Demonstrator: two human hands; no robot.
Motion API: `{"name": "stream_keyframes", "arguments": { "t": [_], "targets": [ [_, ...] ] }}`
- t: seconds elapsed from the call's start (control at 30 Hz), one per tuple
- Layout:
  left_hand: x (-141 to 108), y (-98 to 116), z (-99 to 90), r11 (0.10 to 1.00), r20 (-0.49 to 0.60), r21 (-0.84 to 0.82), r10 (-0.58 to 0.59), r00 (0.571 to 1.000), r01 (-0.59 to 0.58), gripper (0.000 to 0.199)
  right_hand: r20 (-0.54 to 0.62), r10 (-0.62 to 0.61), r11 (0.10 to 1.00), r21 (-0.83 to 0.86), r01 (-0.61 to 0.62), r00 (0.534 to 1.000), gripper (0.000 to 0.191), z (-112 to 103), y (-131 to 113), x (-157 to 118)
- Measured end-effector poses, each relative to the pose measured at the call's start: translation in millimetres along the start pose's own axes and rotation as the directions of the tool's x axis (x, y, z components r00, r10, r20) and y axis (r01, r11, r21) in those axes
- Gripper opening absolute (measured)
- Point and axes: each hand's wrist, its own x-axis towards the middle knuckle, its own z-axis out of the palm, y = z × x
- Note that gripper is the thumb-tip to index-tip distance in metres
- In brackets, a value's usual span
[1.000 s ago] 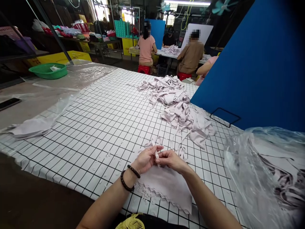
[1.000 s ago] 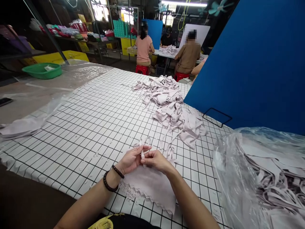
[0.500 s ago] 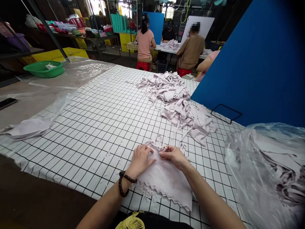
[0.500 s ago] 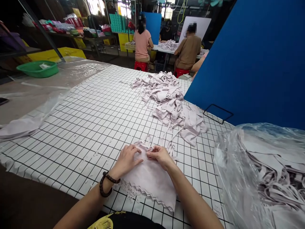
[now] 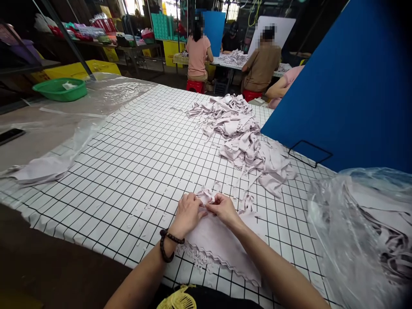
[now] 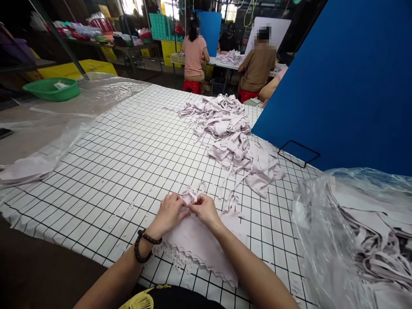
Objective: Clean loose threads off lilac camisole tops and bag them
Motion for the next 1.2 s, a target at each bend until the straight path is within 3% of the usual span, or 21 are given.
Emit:
{"name": "stream_keyframes", "arguments": {
  "t": [0.3, 0.6, 0.77, 0.9, 1.0, 1.1, 1.2],
  "targets": [
    [3.0, -6.4, 6.6, 0.998, 0.008, -0.057, -0.004, 1.0, 0.004, 0.025, 0.049, -0.009, 1.0, 0.026, 0.007, 0.999, 0.036, 0.2, 6.5, 0.7],
    [1.5, -4.2, 1.6, 0.992, 0.029, -0.123, -0.023, 0.999, 0.027, 0.021, 0.044, -0.093, 0.966, -0.237, 0.101, 0.995, 0.024, -6.1, 5.4, -3.6],
    [3.5, -2.5, 2.1, 0.993, 0.023, -0.119, -0.023, 0.999, 0.026, 0.026, 0.116, -0.079, 0.917, -0.381, 0.118, 0.99, 0.017, -15.8, -6.5, -0.5],
    [-5.8, 0.3, -2.6, 0.992, -0.086, -0.097, -0.093, 0.992, 0.085, 0.042, 0.008, -0.059, 0.932, -0.359, 0.058, 0.998, 0.029, -30.7, -23.6, -7.0],
    [-23.4, 1.0, -5.7, 0.99, -0.195, -0.102, -0.117, 0.974, 0.098, 0.037, -0.108, -0.217, 0.821, -0.558, 0.121, 0.97, 0.023, -45.3, -26.3, -38.6],
    [-41.5, -3.8, -3.1, 0.986, -0.238, -0.085, -0.162, 0.958, 0.146, 0.025, -0.006, -0.314, 0.626, -0.753, 0.202, 0.95, 0.02, -56.0, -2.2, -87.2],
    [-52.9, -13.6, 2.9, 0.981, -0.224, -0.025, -0.193, 0.955, 0.193, 0.026, 0.105, -0.402, 0.39, -0.879, 0.274, 0.909, 0.039, -63.5, 42.9, -130.1]
  ]
}}
